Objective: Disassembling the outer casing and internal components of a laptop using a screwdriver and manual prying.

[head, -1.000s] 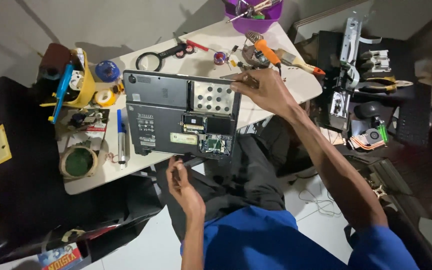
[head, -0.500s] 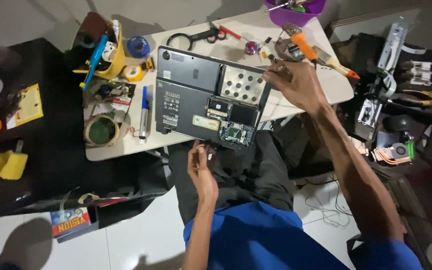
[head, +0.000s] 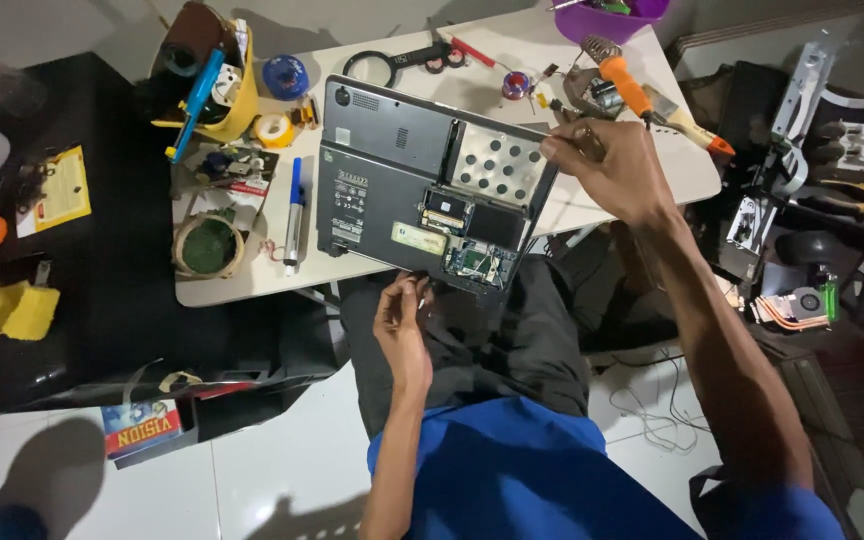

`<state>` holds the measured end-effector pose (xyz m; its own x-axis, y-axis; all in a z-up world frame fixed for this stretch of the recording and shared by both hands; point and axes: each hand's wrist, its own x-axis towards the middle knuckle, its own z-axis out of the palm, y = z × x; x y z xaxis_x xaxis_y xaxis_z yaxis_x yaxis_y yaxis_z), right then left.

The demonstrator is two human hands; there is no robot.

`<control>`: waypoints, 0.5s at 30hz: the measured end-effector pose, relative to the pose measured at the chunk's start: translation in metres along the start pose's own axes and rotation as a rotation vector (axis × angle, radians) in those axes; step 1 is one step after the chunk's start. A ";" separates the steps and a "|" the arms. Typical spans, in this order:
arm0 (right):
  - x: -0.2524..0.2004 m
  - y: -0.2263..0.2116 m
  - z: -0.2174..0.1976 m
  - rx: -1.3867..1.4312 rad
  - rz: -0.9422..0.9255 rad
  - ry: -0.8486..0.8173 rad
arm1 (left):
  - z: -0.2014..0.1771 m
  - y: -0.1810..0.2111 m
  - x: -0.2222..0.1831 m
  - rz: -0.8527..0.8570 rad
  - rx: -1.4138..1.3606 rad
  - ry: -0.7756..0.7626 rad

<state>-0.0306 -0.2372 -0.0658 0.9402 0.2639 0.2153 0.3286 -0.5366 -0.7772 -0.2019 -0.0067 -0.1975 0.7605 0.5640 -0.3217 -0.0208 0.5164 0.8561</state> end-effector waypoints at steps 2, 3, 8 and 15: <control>-0.002 -0.009 0.001 0.011 -0.022 0.006 | 0.006 0.008 -0.006 0.019 -0.038 0.007; -0.004 -0.013 0.001 0.021 -0.045 0.013 | 0.009 0.011 -0.009 0.038 -0.077 0.013; -0.019 -0.026 0.001 0.078 -0.056 0.014 | 0.004 0.013 -0.012 0.069 -0.079 0.044; -0.030 -0.033 0.005 0.109 -0.027 0.009 | 0.005 0.040 -0.019 0.164 0.152 0.017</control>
<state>-0.0705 -0.2236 -0.0497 0.9320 0.2695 0.2422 0.3427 -0.4385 -0.8308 -0.2139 -0.0007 -0.1551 0.7438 0.6441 -0.1788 -0.0444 0.3144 0.9482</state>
